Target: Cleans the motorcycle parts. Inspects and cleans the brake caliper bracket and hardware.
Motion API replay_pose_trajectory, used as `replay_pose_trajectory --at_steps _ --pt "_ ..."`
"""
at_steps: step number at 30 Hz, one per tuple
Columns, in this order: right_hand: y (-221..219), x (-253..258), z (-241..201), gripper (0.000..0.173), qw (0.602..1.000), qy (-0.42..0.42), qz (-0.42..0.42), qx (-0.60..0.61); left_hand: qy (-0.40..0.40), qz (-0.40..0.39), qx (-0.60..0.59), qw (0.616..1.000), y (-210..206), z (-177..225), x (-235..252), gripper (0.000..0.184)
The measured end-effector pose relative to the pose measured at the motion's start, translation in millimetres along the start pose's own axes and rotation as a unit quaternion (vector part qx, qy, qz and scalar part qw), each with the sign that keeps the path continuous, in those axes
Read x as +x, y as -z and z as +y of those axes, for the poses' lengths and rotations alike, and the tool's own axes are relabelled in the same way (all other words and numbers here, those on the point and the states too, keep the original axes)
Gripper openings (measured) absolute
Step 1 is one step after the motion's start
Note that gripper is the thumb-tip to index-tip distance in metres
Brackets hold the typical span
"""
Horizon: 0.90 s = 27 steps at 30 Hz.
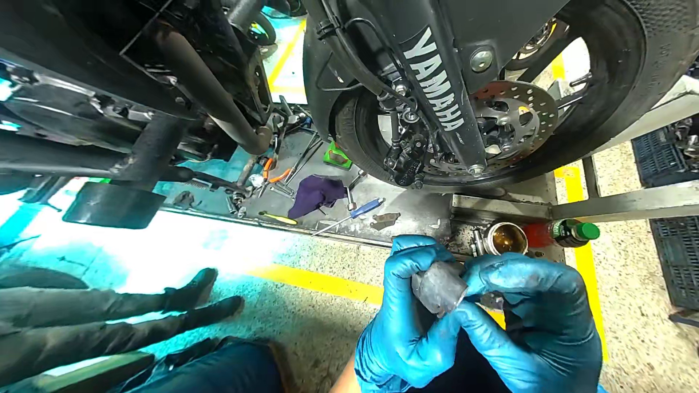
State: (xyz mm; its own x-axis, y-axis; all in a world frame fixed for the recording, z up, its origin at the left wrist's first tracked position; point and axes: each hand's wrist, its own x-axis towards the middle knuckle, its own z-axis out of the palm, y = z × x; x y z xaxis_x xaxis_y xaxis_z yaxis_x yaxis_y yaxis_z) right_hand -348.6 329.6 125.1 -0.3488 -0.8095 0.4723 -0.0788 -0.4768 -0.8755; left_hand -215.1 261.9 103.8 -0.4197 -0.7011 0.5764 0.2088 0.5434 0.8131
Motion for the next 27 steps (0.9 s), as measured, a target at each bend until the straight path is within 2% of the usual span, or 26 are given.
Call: replay_pose_trajectory --at_steps 7,10,13,16,21,23,25,27 --pt "6 -1 -3 0.049 1.000 -0.007 -0.014 -0.020 0.007 -0.009 -0.037 0.999 1 -3 1 0.035" --pt "5 -2 -4 0.038 0.997 0.025 -0.019 -0.067 0.015 -0.002 -0.042 0.999 0 -3 -2 0.032" --pt "6 -1 -5 0.021 0.984 0.100 -0.039 -0.145 0.029 0.005 -0.041 0.999 -2 -1 -7 0.032" --pt "4 -1 -6 0.014 0.969 0.128 -0.037 -0.206 0.056 0.010 -0.122 0.991 -6 1 -7 0.032" --pt "1 1 3 0.026 0.974 0.086 0.006 -0.207 0.087 0.077 -0.253 0.961 -14 1 -4 0.030" --pt "4 6 3 0.035 0.991 0.034 0.002 -0.132 0.093 0.079 -0.274 0.954 -11 1 -4 0.031" --pt "6 11 0 0.036 0.999 -0.017 -0.016 -0.039 0.089 0.082 -0.265 0.957 -9 0 -2 0.030" --pt "7 14 -1 0.036 0.999 -0.035 -0.028 -0.026 0.081 0.064 -0.249 0.963 -9 -1 -2 0.029"
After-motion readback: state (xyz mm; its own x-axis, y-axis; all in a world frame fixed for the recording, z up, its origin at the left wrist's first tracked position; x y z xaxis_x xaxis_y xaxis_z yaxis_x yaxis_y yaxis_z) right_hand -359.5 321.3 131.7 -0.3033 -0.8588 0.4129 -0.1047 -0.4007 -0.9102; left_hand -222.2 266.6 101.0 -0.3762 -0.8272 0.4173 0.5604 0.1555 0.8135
